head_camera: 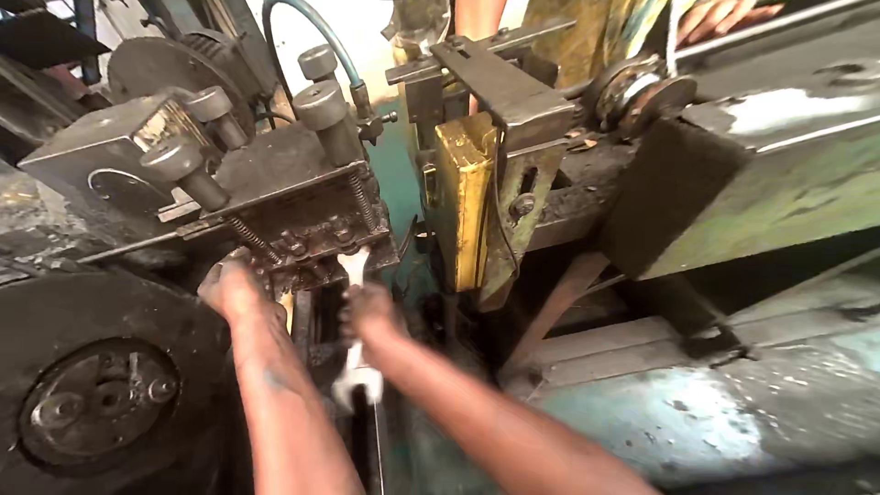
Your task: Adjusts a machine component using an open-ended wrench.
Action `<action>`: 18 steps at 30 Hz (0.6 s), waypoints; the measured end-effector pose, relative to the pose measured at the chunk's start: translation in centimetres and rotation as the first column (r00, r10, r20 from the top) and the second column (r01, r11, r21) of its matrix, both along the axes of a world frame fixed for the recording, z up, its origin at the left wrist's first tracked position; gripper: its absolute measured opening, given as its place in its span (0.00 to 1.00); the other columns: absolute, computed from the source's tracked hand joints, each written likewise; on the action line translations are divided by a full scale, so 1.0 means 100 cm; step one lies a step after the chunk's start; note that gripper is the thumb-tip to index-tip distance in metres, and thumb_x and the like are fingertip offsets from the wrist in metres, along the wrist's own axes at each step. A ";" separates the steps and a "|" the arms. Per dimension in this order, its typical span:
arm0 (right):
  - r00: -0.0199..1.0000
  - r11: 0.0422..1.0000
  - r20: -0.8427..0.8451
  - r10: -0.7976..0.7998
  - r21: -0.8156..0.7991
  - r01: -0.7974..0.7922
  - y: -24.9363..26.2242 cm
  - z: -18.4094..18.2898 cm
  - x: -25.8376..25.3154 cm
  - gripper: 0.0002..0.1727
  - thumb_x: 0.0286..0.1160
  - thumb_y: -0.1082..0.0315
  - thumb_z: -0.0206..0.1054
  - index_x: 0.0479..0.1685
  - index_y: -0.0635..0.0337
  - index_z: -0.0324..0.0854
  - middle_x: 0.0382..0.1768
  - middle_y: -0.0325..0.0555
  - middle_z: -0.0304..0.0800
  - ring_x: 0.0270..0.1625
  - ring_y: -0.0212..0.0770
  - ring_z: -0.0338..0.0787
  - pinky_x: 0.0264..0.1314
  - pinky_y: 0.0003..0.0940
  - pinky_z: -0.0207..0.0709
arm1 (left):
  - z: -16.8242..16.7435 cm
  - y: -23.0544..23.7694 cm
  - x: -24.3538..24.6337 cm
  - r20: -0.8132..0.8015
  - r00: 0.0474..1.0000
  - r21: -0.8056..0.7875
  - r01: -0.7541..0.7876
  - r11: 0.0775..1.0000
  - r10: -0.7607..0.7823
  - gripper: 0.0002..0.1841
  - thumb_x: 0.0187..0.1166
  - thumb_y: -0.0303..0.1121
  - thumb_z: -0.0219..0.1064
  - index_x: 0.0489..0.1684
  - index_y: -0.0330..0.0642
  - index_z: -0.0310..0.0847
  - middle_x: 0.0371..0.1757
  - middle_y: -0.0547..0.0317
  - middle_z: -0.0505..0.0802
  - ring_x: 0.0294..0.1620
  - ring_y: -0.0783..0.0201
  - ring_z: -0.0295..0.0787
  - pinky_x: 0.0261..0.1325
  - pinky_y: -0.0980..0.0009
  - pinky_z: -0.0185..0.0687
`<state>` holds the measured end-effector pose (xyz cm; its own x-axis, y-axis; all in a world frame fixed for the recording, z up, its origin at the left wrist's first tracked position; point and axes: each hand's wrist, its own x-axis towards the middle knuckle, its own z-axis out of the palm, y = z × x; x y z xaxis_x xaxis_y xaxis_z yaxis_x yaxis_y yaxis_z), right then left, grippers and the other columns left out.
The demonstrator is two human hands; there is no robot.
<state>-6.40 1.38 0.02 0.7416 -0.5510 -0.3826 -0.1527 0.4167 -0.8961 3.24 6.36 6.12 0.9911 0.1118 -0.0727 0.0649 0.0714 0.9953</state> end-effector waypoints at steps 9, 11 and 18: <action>0.991 0.920 0.131 -0.026 0.390 -0.027 0.038 -0.015 -0.026 0.16 0.98 0.57 0.43 0.53 0.58 0.70 0.18 0.34 0.63 0.11 0.26 0.60 0.12 0.20 0.57 | 0.005 -0.004 0.004 0.170 0.887 0.646 0.229 0.728 -0.430 0.16 0.85 0.31 0.64 0.67 0.35 0.80 0.60 0.42 0.90 0.60 0.51 0.87 0.65 0.47 0.77; 0.996 0.950 0.052 0.073 0.300 -0.085 0.023 -0.035 -0.048 0.16 0.97 0.58 0.46 0.53 0.59 0.73 0.19 0.34 0.64 0.12 0.27 0.61 0.14 0.20 0.57 | -0.002 -0.011 0.006 0.144 0.874 0.703 0.240 0.669 -0.465 0.24 0.83 0.29 0.64 0.79 0.37 0.71 0.71 0.37 0.85 0.72 0.42 0.82 0.74 0.38 0.72; 0.911 0.914 -0.077 0.404 0.005 -0.405 -0.041 -0.012 -0.050 0.15 0.96 0.61 0.48 0.55 0.63 0.76 0.18 0.38 0.71 0.11 0.29 0.69 0.12 0.23 0.65 | -0.009 -0.006 0.017 0.177 0.842 0.680 0.269 0.682 -0.510 0.22 0.76 0.19 0.56 0.69 0.37 0.80 0.61 0.44 0.89 0.60 0.54 0.87 0.64 0.49 0.80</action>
<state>-11.41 -2.73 -1.17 0.8713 -0.2142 -0.4416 -0.3731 0.2953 -0.8795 4.93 5.76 5.27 0.8984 -0.3908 0.2002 -0.3916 -0.5070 0.7679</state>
